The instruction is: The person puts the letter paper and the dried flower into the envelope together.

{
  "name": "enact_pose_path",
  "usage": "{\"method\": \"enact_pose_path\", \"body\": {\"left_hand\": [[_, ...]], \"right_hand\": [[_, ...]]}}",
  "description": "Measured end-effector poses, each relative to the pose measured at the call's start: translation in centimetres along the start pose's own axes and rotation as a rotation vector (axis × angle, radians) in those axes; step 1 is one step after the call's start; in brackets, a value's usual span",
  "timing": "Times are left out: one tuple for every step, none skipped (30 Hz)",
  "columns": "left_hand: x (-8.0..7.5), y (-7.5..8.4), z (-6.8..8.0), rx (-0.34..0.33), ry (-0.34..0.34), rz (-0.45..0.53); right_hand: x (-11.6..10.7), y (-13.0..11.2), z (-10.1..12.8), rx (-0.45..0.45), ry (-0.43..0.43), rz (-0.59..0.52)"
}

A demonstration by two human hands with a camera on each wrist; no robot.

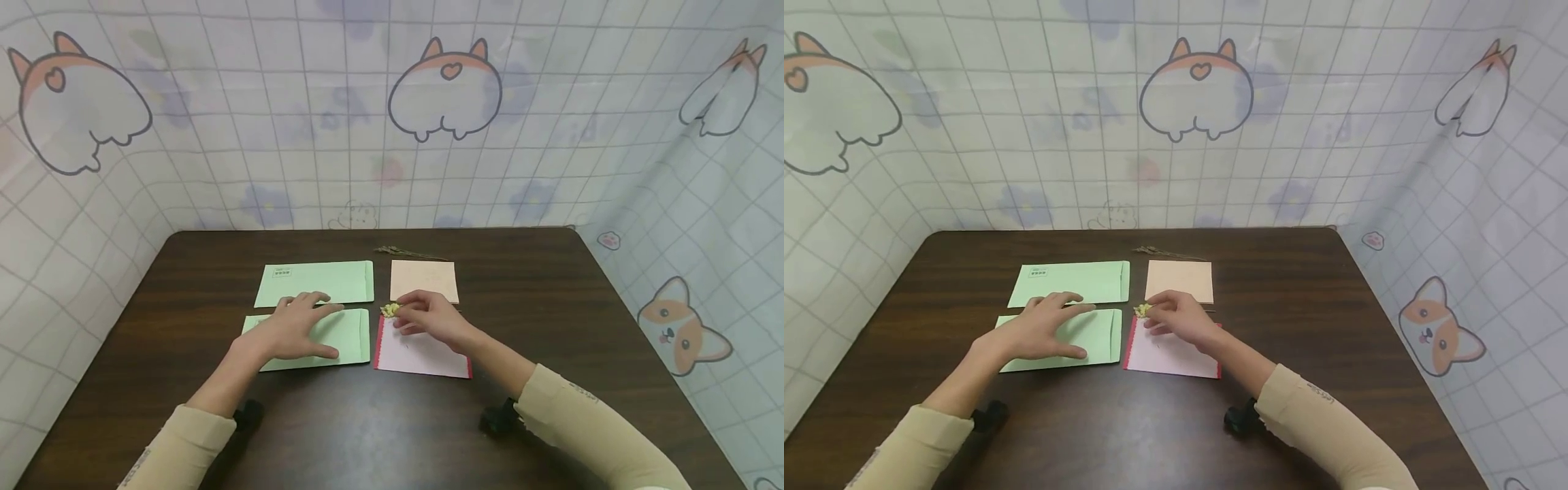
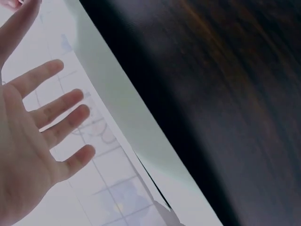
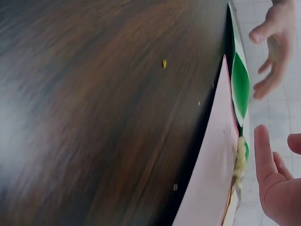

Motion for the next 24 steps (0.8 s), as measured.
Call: {"method": "enact_pose_path", "body": {"left_hand": [[0.1,0.1,-0.1,0.002,-0.008,0.005],[0.3,0.1,-0.2,0.005,-0.02,0.011],[0.4,0.2,-0.3,0.012,-0.027,0.011],[0.6,0.2,-0.3,0.014,-0.037,0.013],[0.7,0.3,-0.4,0.017,-0.045,0.016],[0.8,0.3,-0.5,0.019,-0.054,0.017],[0.8,0.3,-0.5,0.021,-0.064,0.017],[0.9,0.3,-0.5,0.019,-0.074,0.017],[0.9,0.3,-0.5,0.016,-0.082,0.019],[1.0,0.2,-0.5,0.009,-0.095,0.024],[1.0,0.2,-0.5,0.005,-0.105,0.028],[1.0,0.1,-0.4,0.003,-0.114,0.032],[1.0,0.1,-0.4,0.002,-0.12,0.036],[1.0,0.0,-0.4,0.001,-0.125,0.039],[1.0,0.0,-0.4,0.001,-0.127,0.042],[1.0,-0.1,-0.3,0.002,-0.127,0.041],[1.0,-0.1,-0.4,0.003,-0.125,0.041],[1.0,-0.1,-0.4,0.004,-0.123,0.039],[1.0,-0.2,-0.4,0.006,-0.122,0.034],[1.1,-0.2,-0.4,0.008,-0.123,0.029],[1.1,-0.2,-0.4,0.008,-0.122,0.025],[1.1,-0.3,-0.4,0.008,-0.12,0.018],[1.1,-0.3,-0.4,0.009,-0.118,0.012],[1.0,-0.4,-0.5,0.013,-0.113,0.004]], "right_hand": [[0.3,0.0,-0.2,0.002,-0.008,-0.006],[0.5,0.1,-0.3,0.004,-0.015,-0.012],[0.8,0.2,-0.4,0.004,-0.022,-0.016],[1.0,0.2,-0.5,-0.002,-0.031,-0.018],[1.3,0.2,-0.6,-0.004,-0.038,-0.025],[1.5,0.1,-0.7,-0.004,-0.045,-0.031],[1.7,0.1,-0.9,-0.004,-0.05,-0.032],[1.9,0.1,-1.0,-0.006,-0.057,-0.028],[2.1,0.0,-1.2,-0.008,-0.064,-0.022],[2.3,-0.1,-1.3,-0.009,-0.068,-0.019],[2.5,-0.2,-1.5,-0.007,-0.071,-0.016],[2.6,-0.3,-1.6,-0.008,-0.072,-0.008],[2.7,-0.4,-1.8,-0.006,-0.071,-0.006],[2.8,-0.4,-1.9,-0.005,-0.069,-0.002],[2.8,-0.5,-2.1,-0.003,-0.066,-0.003],[2.9,-0.5,-2.2,0.0,-0.062,-0.004],[3.0,-0.4,-2.4,0.0,-0.062,-0.004],[3.1,-0.4,-2.5,0.006,-0.059,-0.008],[3.2,-0.4,-2.6,0.011,-0.058,-0.011],[3.3,-0.4,-2.8,0.014,-0.059,-0.014],[3.4,-0.4,-2.9,0.018,-0.06,-0.017],[3.6,-0.4,-3.0,0.018,-0.06,-0.017],[3.7,-0.4,-3.1,0.021,-0.06,-0.021],[3.8,-0.4,-3.2,0.027,-0.055,-0.029]]}}
Point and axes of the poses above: each hand's wrist, its own z-axis away from the middle knuckle, its own x-axis out of the palm, y = z × x, the point moved 4 cm from there along -z, towards the middle knuckle, and after that the axes turned 4 degrees about -y, right-handed, at the moved point
